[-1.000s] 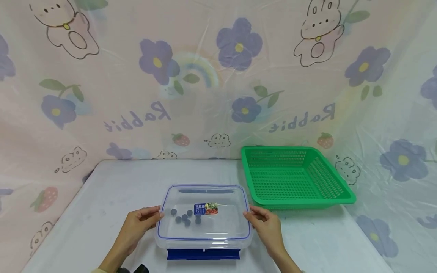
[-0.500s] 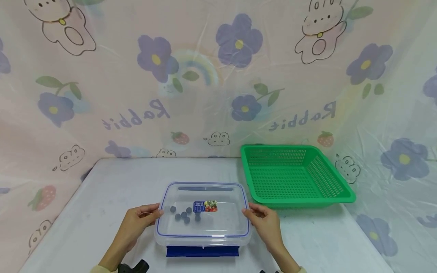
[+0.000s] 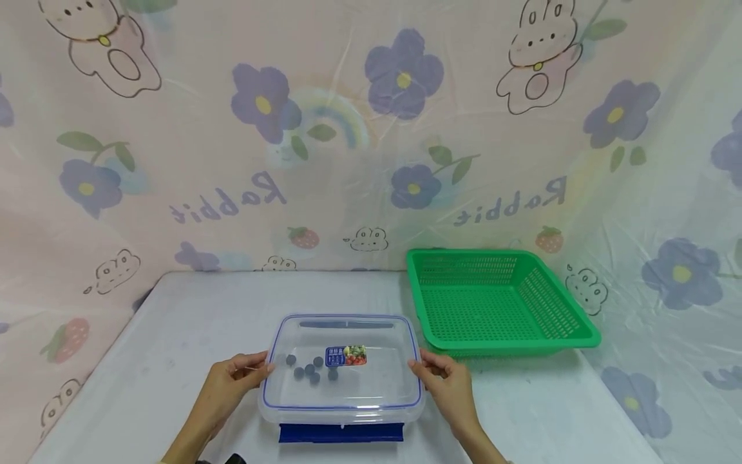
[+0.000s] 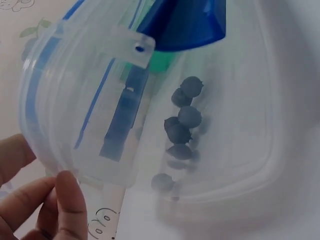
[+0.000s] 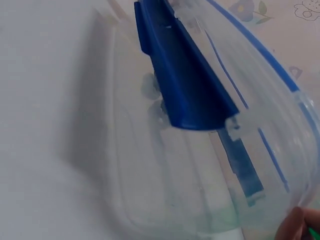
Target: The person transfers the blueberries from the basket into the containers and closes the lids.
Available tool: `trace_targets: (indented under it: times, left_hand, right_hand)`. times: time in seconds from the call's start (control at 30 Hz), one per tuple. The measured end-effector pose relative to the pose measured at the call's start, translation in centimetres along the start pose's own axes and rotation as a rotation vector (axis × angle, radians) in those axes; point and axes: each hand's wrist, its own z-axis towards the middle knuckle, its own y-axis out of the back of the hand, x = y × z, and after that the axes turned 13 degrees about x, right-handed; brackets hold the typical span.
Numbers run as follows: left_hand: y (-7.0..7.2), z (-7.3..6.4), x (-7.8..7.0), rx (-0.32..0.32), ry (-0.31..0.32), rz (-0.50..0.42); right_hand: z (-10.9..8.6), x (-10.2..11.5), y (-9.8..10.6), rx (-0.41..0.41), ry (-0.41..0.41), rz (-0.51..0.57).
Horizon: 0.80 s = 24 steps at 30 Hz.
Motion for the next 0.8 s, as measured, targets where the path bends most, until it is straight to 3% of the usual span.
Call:
trace_targets:
  times: [0.17,0.47,0.8]
  left_hand:
    - [0.0,-0.2,0.4,-0.001,-0.017,0.025]
    - [0.0,-0.8,0.2,0.008,-0.055,0.086]
    - [-0.3,-1.1,0.8,0.016,-0.074,0.094]
  right_hand:
    - [-0.4,-0.2,-0.4,-0.030,-0.019,0.000]
    - [-1.1,0.0,-0.6,-0.015,-0.017,-0.105]
    - [-1.8,-0.6,-1.0,-0.030,0.056,-0.208]
